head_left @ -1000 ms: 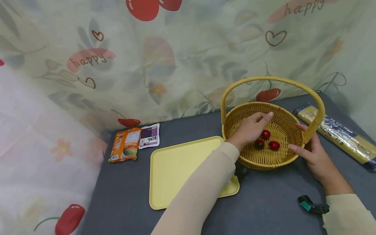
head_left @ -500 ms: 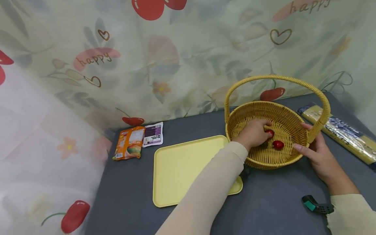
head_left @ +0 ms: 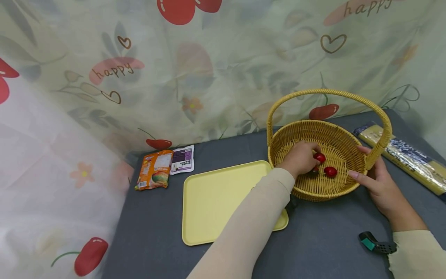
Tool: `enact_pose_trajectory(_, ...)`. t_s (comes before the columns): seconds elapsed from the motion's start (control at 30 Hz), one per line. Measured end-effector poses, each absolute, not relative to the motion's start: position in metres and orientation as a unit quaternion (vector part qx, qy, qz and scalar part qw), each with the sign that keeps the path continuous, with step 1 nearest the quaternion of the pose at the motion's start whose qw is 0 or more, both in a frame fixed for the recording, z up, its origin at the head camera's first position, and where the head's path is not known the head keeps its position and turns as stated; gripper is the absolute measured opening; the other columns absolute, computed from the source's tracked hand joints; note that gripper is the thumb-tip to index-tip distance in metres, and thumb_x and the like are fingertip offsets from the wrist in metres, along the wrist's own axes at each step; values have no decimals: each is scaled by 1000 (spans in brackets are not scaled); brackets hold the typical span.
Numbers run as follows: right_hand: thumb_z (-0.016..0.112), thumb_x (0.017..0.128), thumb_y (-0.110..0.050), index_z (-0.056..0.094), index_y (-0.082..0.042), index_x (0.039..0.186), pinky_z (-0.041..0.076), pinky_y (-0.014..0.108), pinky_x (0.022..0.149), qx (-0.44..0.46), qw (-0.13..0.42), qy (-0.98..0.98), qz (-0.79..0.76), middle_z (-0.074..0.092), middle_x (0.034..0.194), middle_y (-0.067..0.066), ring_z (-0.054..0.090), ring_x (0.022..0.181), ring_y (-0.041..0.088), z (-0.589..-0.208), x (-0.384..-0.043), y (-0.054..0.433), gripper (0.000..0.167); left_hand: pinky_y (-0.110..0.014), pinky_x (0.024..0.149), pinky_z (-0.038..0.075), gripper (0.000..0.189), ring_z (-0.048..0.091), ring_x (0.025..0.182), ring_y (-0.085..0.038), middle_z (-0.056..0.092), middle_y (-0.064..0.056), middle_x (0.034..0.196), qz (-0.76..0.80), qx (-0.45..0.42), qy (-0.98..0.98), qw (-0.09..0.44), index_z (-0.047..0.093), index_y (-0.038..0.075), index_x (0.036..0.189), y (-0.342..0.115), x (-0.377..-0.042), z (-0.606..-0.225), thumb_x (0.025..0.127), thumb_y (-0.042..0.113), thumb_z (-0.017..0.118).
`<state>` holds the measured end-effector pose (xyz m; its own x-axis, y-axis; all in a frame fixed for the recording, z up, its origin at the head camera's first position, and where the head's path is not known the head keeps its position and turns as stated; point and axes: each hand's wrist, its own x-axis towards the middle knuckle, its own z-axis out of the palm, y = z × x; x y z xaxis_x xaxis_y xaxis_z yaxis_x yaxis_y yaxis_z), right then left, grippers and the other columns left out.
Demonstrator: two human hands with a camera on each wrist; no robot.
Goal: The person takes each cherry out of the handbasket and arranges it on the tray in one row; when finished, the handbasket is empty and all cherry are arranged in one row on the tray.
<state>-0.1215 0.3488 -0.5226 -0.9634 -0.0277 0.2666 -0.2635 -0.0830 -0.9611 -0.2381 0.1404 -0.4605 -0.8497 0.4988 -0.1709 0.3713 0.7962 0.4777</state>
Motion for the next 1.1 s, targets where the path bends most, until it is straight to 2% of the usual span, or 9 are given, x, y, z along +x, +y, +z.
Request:
enact_pose_trajectory(0.1, 55, 106, 12, 27, -14, 170, 44, 16, 96, 104, 79, -679, 722, 44, 152, 7, 51, 133, 13, -522, -121, 350, 74, -16, 92, 45, 30, 57, 118, -1, 67, 12, 124, 226, 230, 936, 142, 74, 27, 132, 142, -239, -460, 104, 17, 78)
enact_pose_trajectory(0.23, 56, 106, 11, 27, -14, 170, 44, 16, 95, 100, 79, -682, 720, 43, 153, 6, 51, 134, 13, -522, -121, 350, 74, -14, 103, 39, 49, 51, 134, 1, 66, 16, 137, 228, 237, 933, 147, 71, 34, 143, 142, -240, -460, 105, 4, 70)
enact_pose_trajectory(0.33, 55, 106, 11, 28, -14, 170, 44, 16, 95, 100, 79, -681, 721, 43, 153, 6, 50, 134, 13, -522, -121, 351, 74, -13, 106, 36, 54, 48, 137, 1, 65, 18, 139, 203, 257, 934, 144, 71, 40, 145, 142, -240, -461, 105, 4, 68)
enact_pose_trajectory(0.43, 56, 106, 11, 28, -14, 170, 44, 16, 95, 101, 80, -681, 721, 44, 153, 6, 51, 133, 13, -521, -121, 351, 74, -14, 99, 40, 40, 53, 126, -1, 66, 15, 131, 195, 260, 935, 140, 75, 35, 139, 142, -239, -460, 106, 11, 71)
enact_pose_trajectory(0.53, 56, 106, 11, 27, -14, 170, 44, 16, 96, 103, 79, -681, 721, 45, 152, 6, 51, 133, 12, -521, -121, 352, 74, -16, 88, 46, 29, 58, 110, -2, 66, 12, 121, 223, 239, 934, 144, 73, 28, 132, 142, -239, -459, 105, 17, 76)
enact_pose_trajectory(0.63, 56, 106, 11, 27, -14, 170, 44, 16, 96, 103, 78, -683, 719, 45, 152, 6, 52, 133, 12, -520, -120, 351, 74, -19, 81, 48, 31, 59, 101, -3, 65, 11, 116, 269, 215, 928, 144, 68, 26, 132, 142, -238, -458, 104, 17, 78)
enact_pose_trajectory(0.83, 56, 106, 10, 27, -15, 171, 43, 17, 95, 101, 77, -684, 718, 45, 152, 6, 52, 133, 12, -520, -120, 351, 75, -18, 76, 47, 36, 55, 96, -6, 61, 9, 118, 337, 222, 911, 90, 71, 28, 136, 134, -239, -457, 105, 9, 74)
enact_pose_trajectory(0.97, 56, 106, 11, 27, -14, 171, 44, 17, 95, 105, 77, -681, 721, 46, 152, 6, 54, 132, 11, -522, -121, 351, 75, -19, 70, 48, 32, 56, 90, -7, 60, 9, 109, 409, 190, 890, 67, 68, 22, 125, 132, -239, -458, 101, 2, 75)
enact_pose_trajectory(1.1, 55, 106, 12, 26, -12, 170, 45, 17, 96, 111, 76, -675, 725, 47, 151, 7, 55, 131, 11, -523, -120, 350, 75, -19, 68, 51, 29, 60, 87, -5, 63, 9, 104, 478, 165, 861, 48, 63, 21, 117, 129, -238, -457, 101, 5, 80)
